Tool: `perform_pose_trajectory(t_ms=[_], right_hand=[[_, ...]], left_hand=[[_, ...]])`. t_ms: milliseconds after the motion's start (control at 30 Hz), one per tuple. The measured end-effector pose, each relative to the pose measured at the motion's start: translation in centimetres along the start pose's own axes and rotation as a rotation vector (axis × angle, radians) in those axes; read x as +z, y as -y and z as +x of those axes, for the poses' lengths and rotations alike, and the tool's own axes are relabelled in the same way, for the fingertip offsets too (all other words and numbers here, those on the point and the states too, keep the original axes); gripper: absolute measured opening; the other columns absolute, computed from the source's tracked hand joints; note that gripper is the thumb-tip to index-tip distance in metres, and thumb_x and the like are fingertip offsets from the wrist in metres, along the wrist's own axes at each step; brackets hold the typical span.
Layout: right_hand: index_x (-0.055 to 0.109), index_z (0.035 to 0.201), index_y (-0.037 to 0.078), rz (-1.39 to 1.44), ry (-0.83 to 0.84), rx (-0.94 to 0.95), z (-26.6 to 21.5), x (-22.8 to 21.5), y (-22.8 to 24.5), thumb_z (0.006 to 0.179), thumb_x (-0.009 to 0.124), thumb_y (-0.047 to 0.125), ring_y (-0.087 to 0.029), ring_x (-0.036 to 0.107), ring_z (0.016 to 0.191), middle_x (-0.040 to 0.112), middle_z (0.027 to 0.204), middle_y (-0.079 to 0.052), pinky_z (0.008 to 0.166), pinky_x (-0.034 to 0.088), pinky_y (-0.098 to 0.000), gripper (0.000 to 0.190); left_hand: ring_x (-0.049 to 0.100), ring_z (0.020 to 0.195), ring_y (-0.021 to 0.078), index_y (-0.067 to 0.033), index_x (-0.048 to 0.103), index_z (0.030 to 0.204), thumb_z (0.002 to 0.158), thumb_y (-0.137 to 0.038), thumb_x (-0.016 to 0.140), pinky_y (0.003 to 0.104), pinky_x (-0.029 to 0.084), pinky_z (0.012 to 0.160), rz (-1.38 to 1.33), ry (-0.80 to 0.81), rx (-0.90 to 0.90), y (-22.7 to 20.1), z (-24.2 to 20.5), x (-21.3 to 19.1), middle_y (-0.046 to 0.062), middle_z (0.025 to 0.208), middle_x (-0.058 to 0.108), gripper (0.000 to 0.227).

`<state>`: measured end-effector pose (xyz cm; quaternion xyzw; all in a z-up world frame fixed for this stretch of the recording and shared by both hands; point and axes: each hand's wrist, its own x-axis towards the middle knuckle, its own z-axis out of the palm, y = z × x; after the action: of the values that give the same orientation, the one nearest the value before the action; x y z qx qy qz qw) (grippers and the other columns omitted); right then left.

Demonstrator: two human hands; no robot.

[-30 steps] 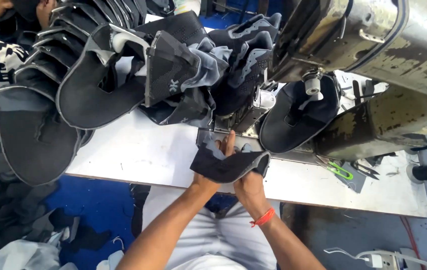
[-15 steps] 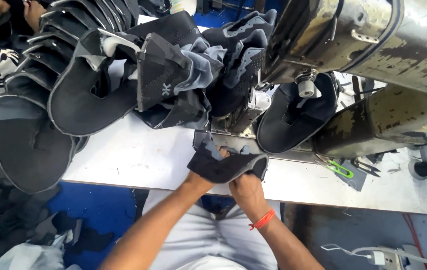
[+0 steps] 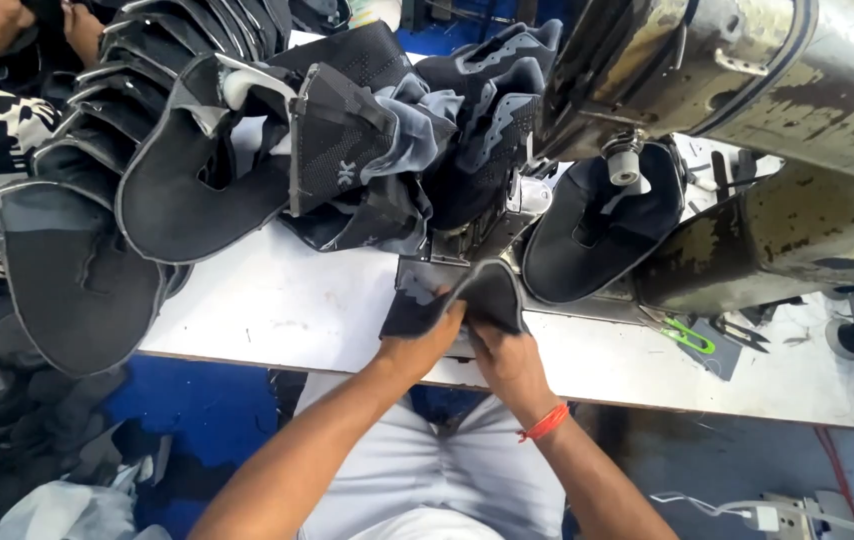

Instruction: The person is aligning and assembling components of shoe uppers at a manufacturing workstation.

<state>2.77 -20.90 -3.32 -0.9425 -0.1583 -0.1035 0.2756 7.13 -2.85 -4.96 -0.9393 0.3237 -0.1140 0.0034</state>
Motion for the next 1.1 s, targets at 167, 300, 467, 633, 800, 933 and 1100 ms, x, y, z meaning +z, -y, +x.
perform_pose_trajectory(t_ms=[167, 300, 467, 633, 800, 933, 1100], right_hand=[[0.072, 0.112, 0.014, -0.351, 0.485, 0.143, -0.1, -0.7, 0.0, 0.097, 0.060, 0.029, -0.036, 0.072, 0.078, 0.074, 0.088, -0.016, 0.071, 0.057, -0.0447, 0.024], [0.060, 0.141, 0.001, -0.384, 0.142, -0.518, 0.0, -3.6, 0.4, 0.089, 0.054, 0.017, -0.029, 0.061, 0.131, 0.067, 0.139, -0.016, 0.112, 0.045, -0.0436, 0.055], [0.052, 0.145, 0.002, -0.086, 0.197, -0.406, 0.3, -4.1, 2.4, 0.093, 0.053, 0.019, -0.031, 0.044, 0.142, 0.055, 0.147, -0.017, 0.119, 0.030, -0.0439, 0.055], [0.066, 0.121, 0.012, -0.191, 0.224, -0.390, -0.5, -3.0, 1.5, 0.089, 0.057, 0.015, -0.035, 0.055, 0.129, 0.064, 0.130, -0.015, 0.116, 0.041, -0.0479, 0.034], [0.068, 0.123, 0.013, -0.243, 0.174, 0.054, -3.0, 3.9, -1.5, 0.083, 0.064, 0.010, -0.033, 0.073, 0.080, 0.074, 0.101, -0.013, 0.060, 0.057, -0.0450, 0.040], [0.061, 0.126, 0.007, -0.064, -0.078, -0.382, -2.8, 1.6, -2.5, 0.079, 0.057, 0.003, -0.035, 0.073, 0.097, 0.072, 0.110, -0.019, 0.078, 0.061, -0.0412, 0.047], [0.067, 0.123, 0.009, 0.053, 0.284, 0.389, -3.4, 0.9, -6.6, 0.081, 0.067, 0.011, -0.035, 0.071, 0.114, 0.074, 0.118, -0.018, 0.093, 0.059, -0.0403, 0.041]], left_hand=[[0.066, 0.100, 0.0354, -0.0085, 0.066, 0.130, 0.090, -0.014, 0.061, 0.050, 0.055, 0.087, -0.235, -0.350, 0.103, 0.2, -1.8, -1.5, 0.016, 0.108, 0.066, 0.042], [0.058, 0.127, 0.0385, -0.0030, 0.053, 0.138, 0.097, -0.008, 0.053, 0.052, 0.046, 0.110, 0.407, -0.326, 0.147, -1.5, -4.0, 2.3, 0.023, 0.133, 0.058, 0.041], [0.051, 0.137, 0.0451, 0.0168, 0.048, 0.136, 0.090, -0.016, 0.047, 0.054, 0.037, 0.118, 0.073, -0.066, 0.097, -3.2, -5.1, 2.4, 0.036, 0.143, 0.050, 0.057], [0.056, 0.128, 0.0512, 0.0202, 0.048, 0.131, 0.091, -0.015, 0.050, 0.061, 0.040, 0.113, 0.040, -0.147, 0.181, -2.7, -6.0, 1.9, 0.039, 0.135, 0.057, 0.054], [0.063, 0.110, 0.0438, -0.0012, 0.051, 0.152, 0.093, -0.006, 0.052, 0.055, 0.050, 0.099, -0.561, 0.038, 0.100, -2.2, -5.8, -3.2, 0.028, 0.124, 0.065, 0.059], [0.065, 0.122, 0.0371, -0.0038, 0.054, 0.142, 0.092, -0.006, 0.057, 0.050, 0.050, 0.105, -0.625, -0.343, 0.213, -1.4, -3.9, -5.2, 0.021, 0.131, 0.066, 0.050], [0.065, 0.117, 0.0400, -0.0096, 0.055, 0.148, 0.085, 0.002, 0.056, 0.049, 0.051, 0.099, -0.856, -0.095, 0.008, -2.7, -1.3, -6.3, 0.020, 0.132, 0.066, 0.065]])
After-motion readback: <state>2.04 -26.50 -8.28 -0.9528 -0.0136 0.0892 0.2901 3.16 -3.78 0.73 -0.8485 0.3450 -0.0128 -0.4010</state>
